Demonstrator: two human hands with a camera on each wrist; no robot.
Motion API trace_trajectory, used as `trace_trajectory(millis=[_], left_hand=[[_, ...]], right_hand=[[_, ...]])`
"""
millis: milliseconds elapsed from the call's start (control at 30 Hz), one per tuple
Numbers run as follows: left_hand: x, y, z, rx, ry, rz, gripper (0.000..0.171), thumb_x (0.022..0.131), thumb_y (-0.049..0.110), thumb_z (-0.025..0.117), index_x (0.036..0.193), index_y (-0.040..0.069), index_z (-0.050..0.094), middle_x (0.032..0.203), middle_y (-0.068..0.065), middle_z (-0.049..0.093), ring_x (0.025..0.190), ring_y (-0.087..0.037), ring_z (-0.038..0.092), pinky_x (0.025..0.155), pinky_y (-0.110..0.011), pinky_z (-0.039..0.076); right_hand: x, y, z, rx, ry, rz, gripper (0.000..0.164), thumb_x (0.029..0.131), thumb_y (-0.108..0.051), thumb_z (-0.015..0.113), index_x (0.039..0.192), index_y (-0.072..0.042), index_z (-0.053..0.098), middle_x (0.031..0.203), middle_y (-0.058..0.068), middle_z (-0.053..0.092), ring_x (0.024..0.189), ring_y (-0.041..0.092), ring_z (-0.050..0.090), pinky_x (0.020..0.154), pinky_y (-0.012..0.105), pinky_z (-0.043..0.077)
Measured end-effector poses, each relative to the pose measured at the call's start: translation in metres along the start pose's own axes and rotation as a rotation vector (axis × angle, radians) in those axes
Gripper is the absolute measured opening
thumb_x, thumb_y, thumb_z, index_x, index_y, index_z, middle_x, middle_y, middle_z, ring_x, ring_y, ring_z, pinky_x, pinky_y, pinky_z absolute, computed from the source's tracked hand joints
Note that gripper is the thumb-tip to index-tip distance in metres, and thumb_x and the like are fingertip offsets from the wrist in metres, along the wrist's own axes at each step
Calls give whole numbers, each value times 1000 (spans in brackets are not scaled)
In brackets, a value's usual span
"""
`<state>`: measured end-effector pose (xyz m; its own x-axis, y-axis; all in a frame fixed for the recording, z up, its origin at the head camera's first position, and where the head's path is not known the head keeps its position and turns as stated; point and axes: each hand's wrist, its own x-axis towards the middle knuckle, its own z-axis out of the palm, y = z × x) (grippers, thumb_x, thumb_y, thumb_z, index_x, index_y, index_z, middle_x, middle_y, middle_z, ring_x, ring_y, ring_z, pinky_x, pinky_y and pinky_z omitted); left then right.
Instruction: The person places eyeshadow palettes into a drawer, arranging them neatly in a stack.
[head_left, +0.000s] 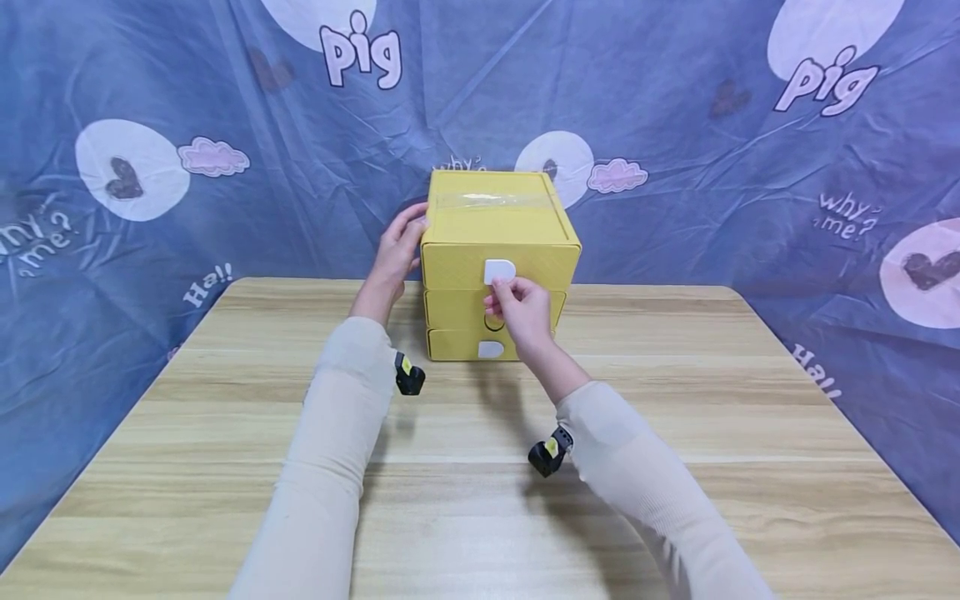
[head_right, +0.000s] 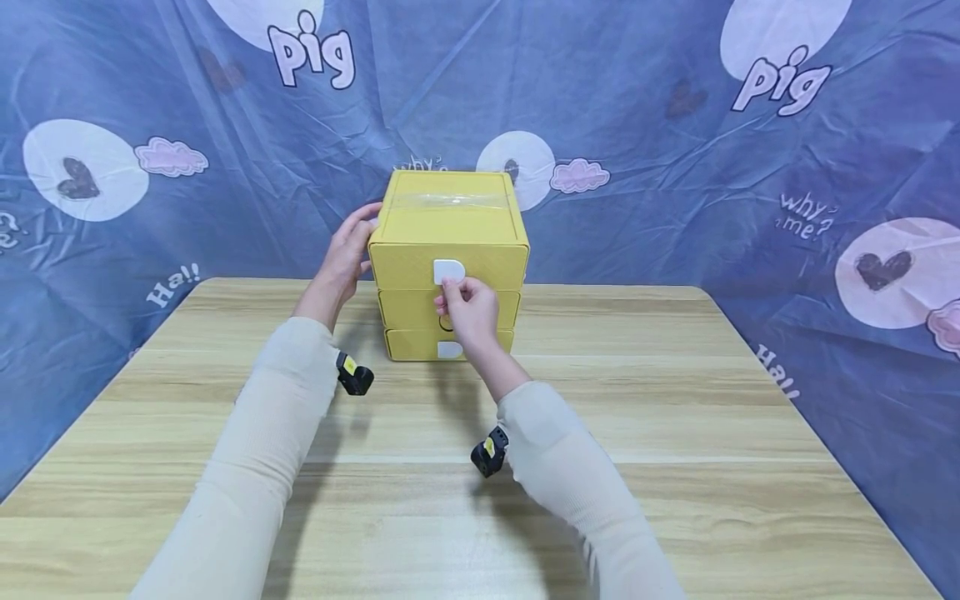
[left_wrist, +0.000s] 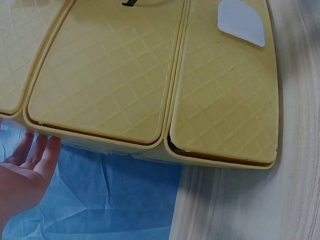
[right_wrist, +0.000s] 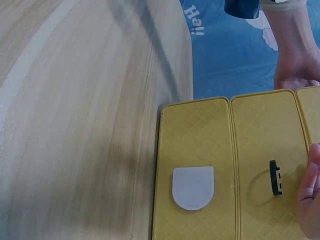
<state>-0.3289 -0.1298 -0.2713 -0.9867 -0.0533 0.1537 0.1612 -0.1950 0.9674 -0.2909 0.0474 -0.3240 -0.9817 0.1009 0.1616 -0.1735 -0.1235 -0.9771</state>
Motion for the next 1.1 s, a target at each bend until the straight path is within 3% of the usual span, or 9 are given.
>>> trace_trajectory(millis=[133, 300, 500, 667, 867, 1100], left_hand=[[0, 1, 0, -5, 4, -6, 40, 84, 20, 49, 123, 16, 47, 123, -1, 46, 103, -17, 46, 83, -39, 36], [0, 1, -1, -1, 3, -8, 40, 84, 21, 49, 124, 16, 47, 123, -1, 46, 103, -17, 46, 83, -39, 35], [1, -2, 0, 7, -7, -8, 40, 84, 22, 50, 124, 17, 47, 123, -1, 47, 105, -15, 44, 84, -40, 35], [1, -2, 0, 42, -36, 0, 40, 84, 25, 50, 124, 18, 47, 123, 0, 47, 106, -13, 44, 85, -41, 34], [0, 4, 0, 105, -69, -11, 40, 87, 24, 47, 126, 18, 45, 122, -2, 46, 106, -15, 43, 86, -40, 34], [-3, 18, -6, 352, -125, 80, 45, 90, 23, 44, 132, 11, 36, 130, -10, 38, 115, -14, 36, 91, -27, 30]], right_hand=[[-18, -27, 7, -49, 11, 19, 20, 84, -11, 55, 74, 7, 56, 65, 11, 59, 51, 13, 54, 56, 29, 48], [-22, -28, 7, -88, -24, 32, 22, 85, -10, 53, 77, 10, 54, 61, 7, 58, 51, 12, 54, 56, 28, 48], [-33, -20, 7, -170, -203, 68, 27, 86, -14, 53, 85, 13, 53, 67, 13, 58, 56, 19, 55, 65, 38, 47], [-38, -26, 8, -376, -409, -58, 28, 87, -16, 52, 92, 11, 55, 79, 22, 59, 67, 31, 56, 67, 37, 45], [-34, -42, 4, -531, -516, -182, 26, 87, -19, 50, 95, 5, 57, 84, 21, 59, 72, 33, 56, 63, 28, 44], [-26, -84, -10, -640, -608, -232, 34, 89, -23, 47, 109, 3, 53, 95, 17, 58, 82, 23, 54, 70, 30, 43]])
